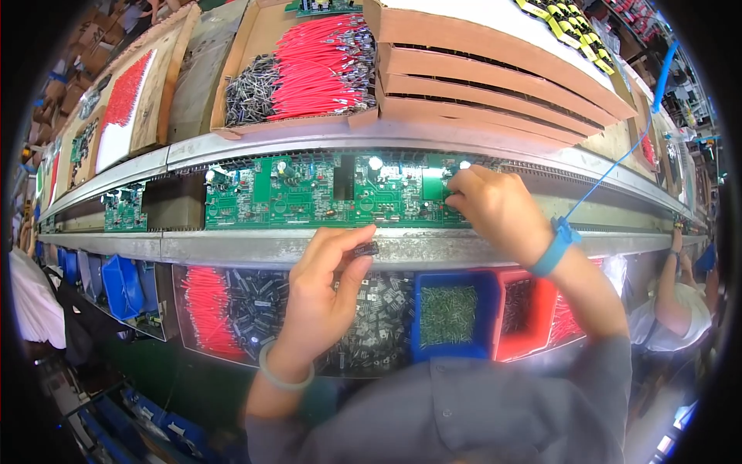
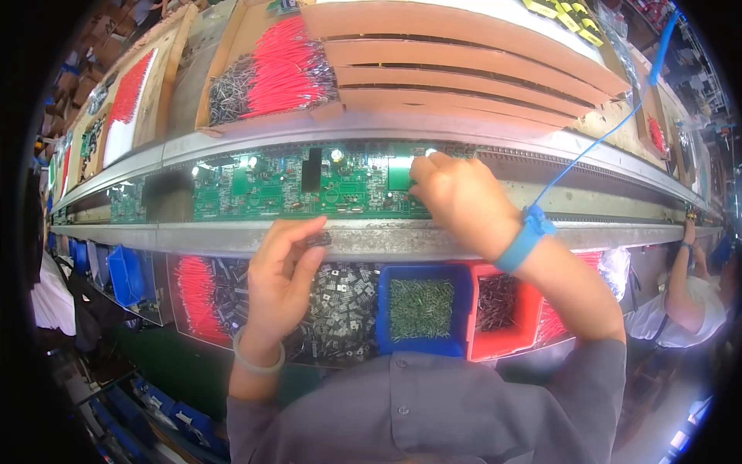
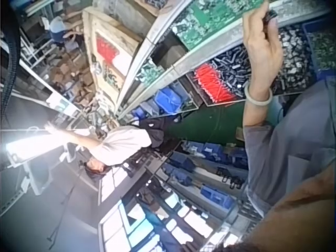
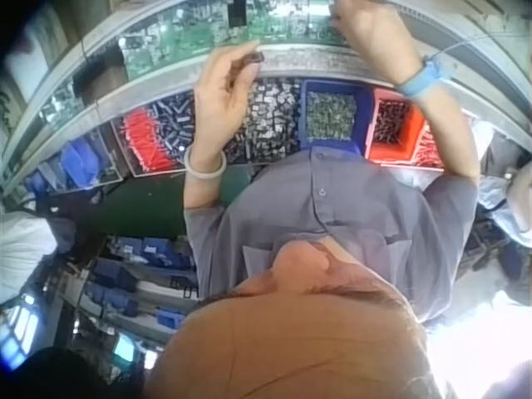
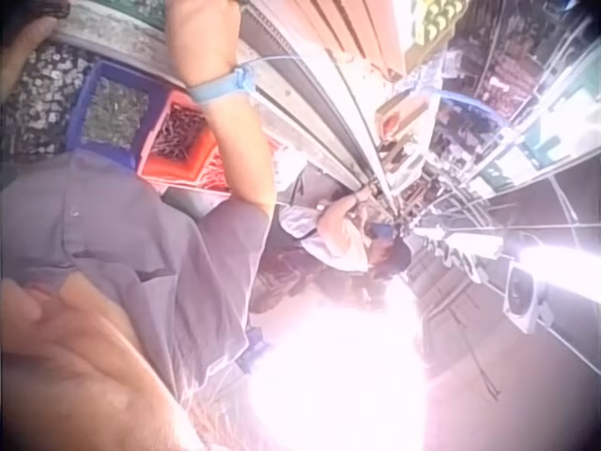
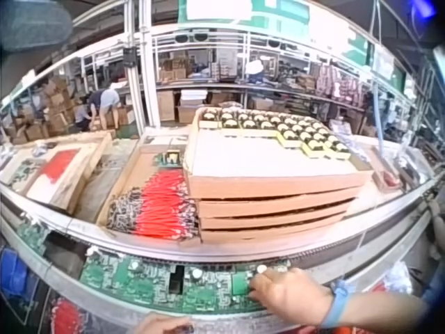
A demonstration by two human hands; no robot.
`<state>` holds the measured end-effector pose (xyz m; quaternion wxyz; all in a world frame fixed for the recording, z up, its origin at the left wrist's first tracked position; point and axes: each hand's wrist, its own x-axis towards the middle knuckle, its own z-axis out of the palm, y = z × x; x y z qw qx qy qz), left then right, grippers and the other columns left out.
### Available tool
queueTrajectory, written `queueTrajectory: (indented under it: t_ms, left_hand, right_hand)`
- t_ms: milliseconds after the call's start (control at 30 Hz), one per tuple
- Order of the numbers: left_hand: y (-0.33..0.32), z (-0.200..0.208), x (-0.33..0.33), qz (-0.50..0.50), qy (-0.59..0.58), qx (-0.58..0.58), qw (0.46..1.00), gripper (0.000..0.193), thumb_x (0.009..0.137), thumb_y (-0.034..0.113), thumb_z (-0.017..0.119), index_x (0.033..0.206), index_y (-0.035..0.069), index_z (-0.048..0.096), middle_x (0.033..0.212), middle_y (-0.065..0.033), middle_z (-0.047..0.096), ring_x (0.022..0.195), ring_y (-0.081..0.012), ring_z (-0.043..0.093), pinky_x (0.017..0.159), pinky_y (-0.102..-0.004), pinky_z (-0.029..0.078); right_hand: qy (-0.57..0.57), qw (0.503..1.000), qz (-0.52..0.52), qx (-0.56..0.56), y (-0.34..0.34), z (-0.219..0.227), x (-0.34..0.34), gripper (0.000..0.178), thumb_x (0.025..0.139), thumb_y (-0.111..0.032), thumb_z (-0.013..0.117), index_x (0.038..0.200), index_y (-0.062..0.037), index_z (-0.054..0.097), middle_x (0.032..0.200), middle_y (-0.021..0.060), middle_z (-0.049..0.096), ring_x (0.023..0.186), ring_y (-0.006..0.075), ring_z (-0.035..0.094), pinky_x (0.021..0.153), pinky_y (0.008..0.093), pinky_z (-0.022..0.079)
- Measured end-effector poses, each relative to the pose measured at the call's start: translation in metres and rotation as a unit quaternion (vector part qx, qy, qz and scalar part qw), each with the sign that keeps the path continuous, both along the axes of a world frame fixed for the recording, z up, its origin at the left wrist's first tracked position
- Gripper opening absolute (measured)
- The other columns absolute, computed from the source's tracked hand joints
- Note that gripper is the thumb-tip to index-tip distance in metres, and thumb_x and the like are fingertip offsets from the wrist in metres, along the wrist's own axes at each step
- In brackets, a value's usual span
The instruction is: The person assembles circuit boards on an assembly line by inserting electronic components, transformers, and wires into the boards by hand.
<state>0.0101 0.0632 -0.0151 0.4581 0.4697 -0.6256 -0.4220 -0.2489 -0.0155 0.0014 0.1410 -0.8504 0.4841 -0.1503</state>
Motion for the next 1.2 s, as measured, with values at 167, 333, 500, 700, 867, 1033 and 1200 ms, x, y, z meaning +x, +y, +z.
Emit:
queueTrajectory:
  t_ms: [167,333,500,700,867,1033,1200]
  left_hand:
    - [0.001,-0.002,0.001,-0.007,0.005,0.0,1.0,0.026,0.092,-0.006,0.065,0.118,0.0,0.066,0.104,-0.0122,0.064,0.087,-0.0196,0.064,0.075,-0.0284,0.052]
    - [0.002,-0.002,0.001,-0.011,-0.009,-0.006,1.0,0.026,0.092,-0.007,0.065,0.117,0.0,0.066,0.104,-0.0125,0.064,0.087,-0.0202,0.064,0.075,-0.0284,0.053]
    - [-0.001,-0.003,-0.001,-0.016,-0.012,-0.004,1.0,0.026,0.092,-0.007,0.065,0.116,0.0,0.067,0.104,-0.0126,0.064,0.087,-0.0206,0.065,0.075,-0.0288,0.053]
    - [-0.003,0.002,0.004,0.003,-0.034,0.004,0.999,0.023,0.092,-0.005,0.066,0.115,0.0,0.069,0.106,-0.0131,0.065,0.088,-0.0211,0.065,0.076,-0.0295,0.053]
    - [-0.013,-0.002,0.017,0.063,-0.046,-0.001,0.997,0.023,0.096,-0.001,0.065,0.118,0.001,0.072,0.11,-0.0109,0.064,0.099,-0.0185,0.063,0.088,-0.0281,0.051]
    - [-0.017,-0.006,0.015,0.072,-0.02,0.066,0.995,0.025,0.092,-0.006,0.068,0.116,-0.001,0.069,0.112,-0.0087,0.063,0.099,-0.0145,0.062,0.09,-0.0262,0.051]
    - [-0.019,-0.003,0.015,0.058,-0.094,0.019,0.994,0.027,0.092,-0.005,0.068,0.118,-0.001,0.069,0.11,-0.0083,0.064,0.098,-0.0142,0.062,0.088,-0.0268,0.051]
  right_hand:
    - [-0.054,0.998,0.036,-0.002,-0.004,-0.001,-0.009,0.009,0.082,-0.006,0.075,0.088,-0.001,0.069,0.082,0.0163,0.068,0.075,0.0368,0.068,0.066,0.0423,0.055]
    - [-0.1,0.995,0.015,0.025,-0.003,-0.001,-0.011,0.009,0.08,-0.004,0.075,0.086,-0.0011,0.07,0.079,0.0161,0.068,0.074,0.0357,0.068,0.066,0.0409,0.054]
    - [-0.09,0.996,0.006,-0.005,0.001,-0.008,-0.01,0.007,0.08,-0.005,0.076,0.083,-0.0026,0.07,0.078,0.015,0.068,0.072,0.0352,0.068,0.065,0.041,0.055]
    - [0.026,0.997,0.009,-0.077,0.015,-0.007,0.0,0.014,0.082,-0.011,0.076,0.085,-0.0059,0.063,0.076,0.0121,0.065,0.066,0.0351,0.066,0.056,0.0428,0.054]
    - [0.032,0.996,0.009,-0.078,0.018,-0.004,-0.003,0.018,0.083,-0.011,0.073,0.085,-0.006,0.056,0.075,0.0128,0.061,0.061,0.035,0.064,0.052,0.0425,0.053]
    - [0.081,0.992,0.049,-0.082,0.016,-0.004,0.0,0.012,0.08,-0.005,0.065,0.085,-0.0038,0.054,0.077,0.0132,0.061,0.062,0.0329,0.066,0.052,0.0414,0.055]
    - [0.087,0.992,0.069,-0.066,0.012,0.003,-0.005,0.012,0.076,-0.002,0.061,0.086,-0.0021,0.055,0.079,0.0143,0.061,0.064,0.0327,0.067,0.054,0.0415,0.057]
